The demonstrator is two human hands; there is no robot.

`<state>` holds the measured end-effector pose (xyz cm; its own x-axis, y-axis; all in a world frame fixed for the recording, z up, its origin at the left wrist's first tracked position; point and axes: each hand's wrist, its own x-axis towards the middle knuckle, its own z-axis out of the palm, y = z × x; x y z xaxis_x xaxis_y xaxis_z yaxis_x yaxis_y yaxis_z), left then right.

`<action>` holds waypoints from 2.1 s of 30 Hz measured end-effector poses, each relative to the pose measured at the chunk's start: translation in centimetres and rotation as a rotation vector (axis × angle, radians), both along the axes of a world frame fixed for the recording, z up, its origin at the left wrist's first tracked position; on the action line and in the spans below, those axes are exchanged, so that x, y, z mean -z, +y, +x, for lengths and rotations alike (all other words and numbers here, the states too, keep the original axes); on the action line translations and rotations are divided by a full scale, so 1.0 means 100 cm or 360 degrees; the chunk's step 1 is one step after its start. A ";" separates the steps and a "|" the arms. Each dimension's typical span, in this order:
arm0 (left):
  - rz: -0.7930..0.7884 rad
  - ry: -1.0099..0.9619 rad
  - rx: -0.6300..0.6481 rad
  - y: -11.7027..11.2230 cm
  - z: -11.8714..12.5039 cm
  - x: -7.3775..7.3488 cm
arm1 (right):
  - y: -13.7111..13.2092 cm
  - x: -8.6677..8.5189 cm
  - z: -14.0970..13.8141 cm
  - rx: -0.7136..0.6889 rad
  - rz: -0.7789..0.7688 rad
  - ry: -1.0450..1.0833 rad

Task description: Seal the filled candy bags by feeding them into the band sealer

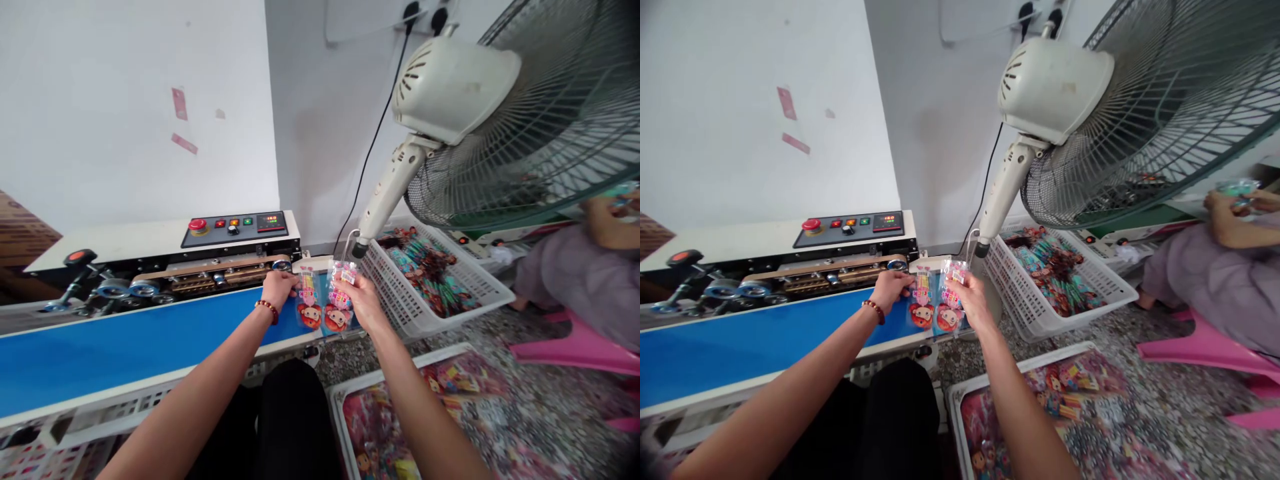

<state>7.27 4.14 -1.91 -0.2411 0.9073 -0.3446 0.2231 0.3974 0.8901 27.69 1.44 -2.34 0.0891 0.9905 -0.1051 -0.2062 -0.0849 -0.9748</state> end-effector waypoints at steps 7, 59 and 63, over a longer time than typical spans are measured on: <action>-0.0025 0.0158 -0.0108 -0.004 -0.040 -0.002 | 0.001 0.000 -0.013 -0.0030 -0.0057 0.0118; 0.0309 0.0070 0.0140 -0.065 -0.097 -0.020 | -0.003 0.008 -0.035 -0.0057 0.0084 0.0170; 0.0361 -0.0149 0.0203 -0.059 -0.071 -0.027 | 0.000 0.009 -0.034 -0.0003 0.0051 0.0223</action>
<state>0.17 -1.80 0.78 -0.0968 0.9847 -0.1446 0.1710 0.1596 0.9723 24.25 1.42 -3.23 0.0739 0.9936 -0.0850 -0.3401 -0.0550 -0.9388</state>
